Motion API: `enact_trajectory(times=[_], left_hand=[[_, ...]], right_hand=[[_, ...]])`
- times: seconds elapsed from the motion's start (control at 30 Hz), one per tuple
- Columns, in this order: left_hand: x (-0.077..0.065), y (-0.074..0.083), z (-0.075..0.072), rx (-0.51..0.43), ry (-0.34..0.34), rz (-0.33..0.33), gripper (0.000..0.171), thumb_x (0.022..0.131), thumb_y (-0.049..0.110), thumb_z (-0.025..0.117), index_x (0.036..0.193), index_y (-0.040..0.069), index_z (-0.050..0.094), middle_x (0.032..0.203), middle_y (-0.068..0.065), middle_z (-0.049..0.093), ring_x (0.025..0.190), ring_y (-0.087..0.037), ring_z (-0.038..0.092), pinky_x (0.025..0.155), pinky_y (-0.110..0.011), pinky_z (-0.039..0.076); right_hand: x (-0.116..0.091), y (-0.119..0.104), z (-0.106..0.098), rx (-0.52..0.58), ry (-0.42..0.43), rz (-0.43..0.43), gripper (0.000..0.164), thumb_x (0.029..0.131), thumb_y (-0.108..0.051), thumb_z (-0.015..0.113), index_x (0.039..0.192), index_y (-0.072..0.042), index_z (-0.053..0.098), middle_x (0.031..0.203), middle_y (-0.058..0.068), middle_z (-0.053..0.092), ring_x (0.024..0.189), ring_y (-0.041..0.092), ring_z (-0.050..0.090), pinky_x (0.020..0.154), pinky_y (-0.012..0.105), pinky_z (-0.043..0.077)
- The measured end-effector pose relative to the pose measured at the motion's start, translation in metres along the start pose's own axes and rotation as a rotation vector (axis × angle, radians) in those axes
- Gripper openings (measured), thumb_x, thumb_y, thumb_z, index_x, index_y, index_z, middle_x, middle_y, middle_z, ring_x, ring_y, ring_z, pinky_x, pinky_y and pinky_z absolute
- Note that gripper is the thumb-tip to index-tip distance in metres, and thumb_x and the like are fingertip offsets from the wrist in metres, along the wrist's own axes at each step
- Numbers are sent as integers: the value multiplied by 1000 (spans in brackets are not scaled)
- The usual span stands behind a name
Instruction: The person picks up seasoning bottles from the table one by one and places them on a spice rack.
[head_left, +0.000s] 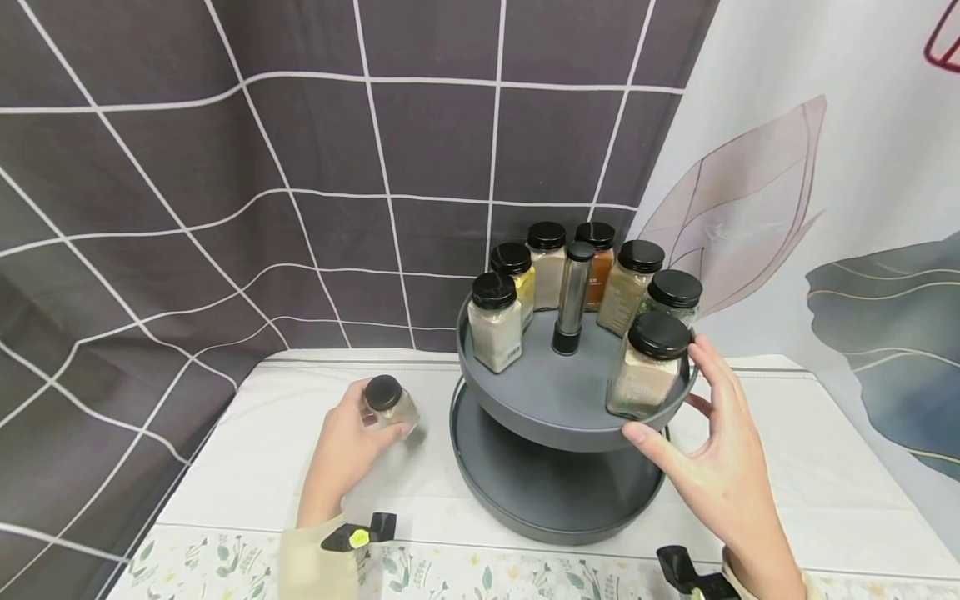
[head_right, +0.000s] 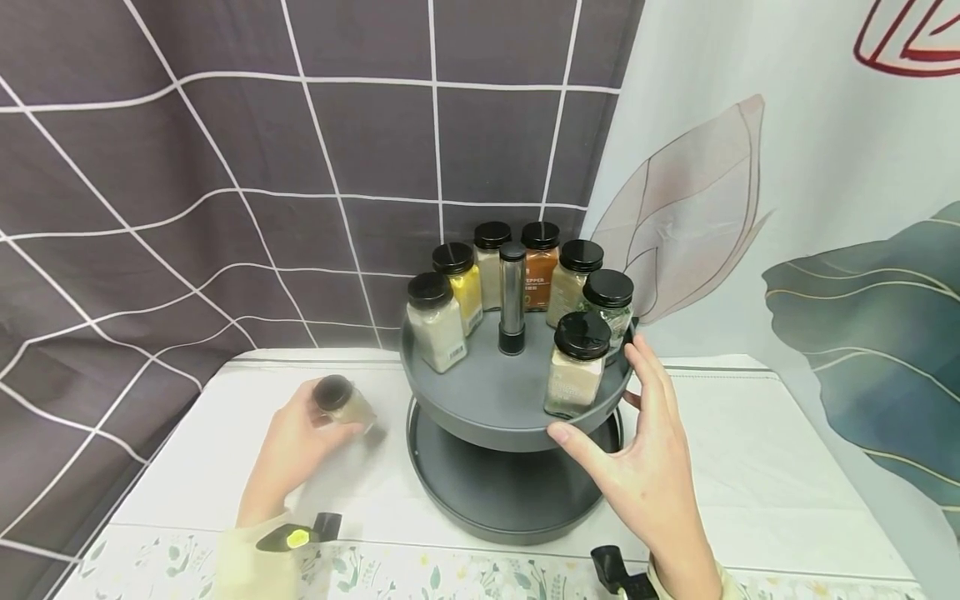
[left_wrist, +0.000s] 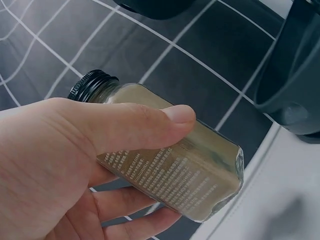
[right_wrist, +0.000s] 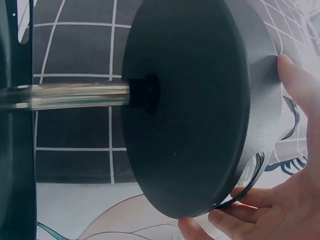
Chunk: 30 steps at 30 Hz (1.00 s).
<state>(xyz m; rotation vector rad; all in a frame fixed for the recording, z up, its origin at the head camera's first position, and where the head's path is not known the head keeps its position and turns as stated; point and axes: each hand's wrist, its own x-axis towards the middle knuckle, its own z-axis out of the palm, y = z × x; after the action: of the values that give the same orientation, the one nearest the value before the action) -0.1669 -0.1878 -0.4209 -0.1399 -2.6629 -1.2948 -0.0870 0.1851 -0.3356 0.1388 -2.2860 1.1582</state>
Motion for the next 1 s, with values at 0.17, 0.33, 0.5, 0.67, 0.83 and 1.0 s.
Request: enact_trajectory(times=[0.17,0.33,0.5,0.67,0.83,1.0], left_hand=[[-4,9,-7,-1,18,13,69,69,18,81,127,7,45,113,-10,63,104,-27,61,88,-40,50],[-6,17,-13,6,29,10,69,69,19,81,127,7,45,113,-11,63,104,-28,61,88,-41,51],[-8,24,-17,8,37,20,69,70,20,80,128,9,44,113,-10,64,103,-28,61,87,-42,51],[-11,31,-21,10,59,59,68,70,20,81,127,9,44,112,-9,64,103,-27,62,86,-41,51],[-14,37,-26,29,76,85,69,71,22,81,128,10,44,110,-9,64,101,-26,63,85,-41,52],[-17,41,-28,18,91,97,68,70,25,81,127,12,45,107,-5,66,99,-22,63,85,-38,52]], right_hand=[[0,1,0,-4,0,-1,99,60,-8,86,143,-24,33,148,-7,29,133,11,29,89,8,35],[1,0,-1,-9,2,-4,99,60,-7,86,142,-25,34,148,-8,29,133,11,30,88,8,35],[1,0,-3,-11,7,-10,98,59,-6,86,142,-22,36,147,-7,31,132,11,31,88,7,36],[2,1,-3,-8,13,-15,98,58,-5,86,141,-19,37,147,-7,32,131,11,32,90,8,35],[2,1,-4,-3,16,-16,97,57,-4,87,140,-20,39,146,-6,33,131,11,33,90,9,36],[2,1,-4,-1,15,-15,96,56,-4,87,139,-18,40,146,-6,33,131,11,32,90,9,36]])
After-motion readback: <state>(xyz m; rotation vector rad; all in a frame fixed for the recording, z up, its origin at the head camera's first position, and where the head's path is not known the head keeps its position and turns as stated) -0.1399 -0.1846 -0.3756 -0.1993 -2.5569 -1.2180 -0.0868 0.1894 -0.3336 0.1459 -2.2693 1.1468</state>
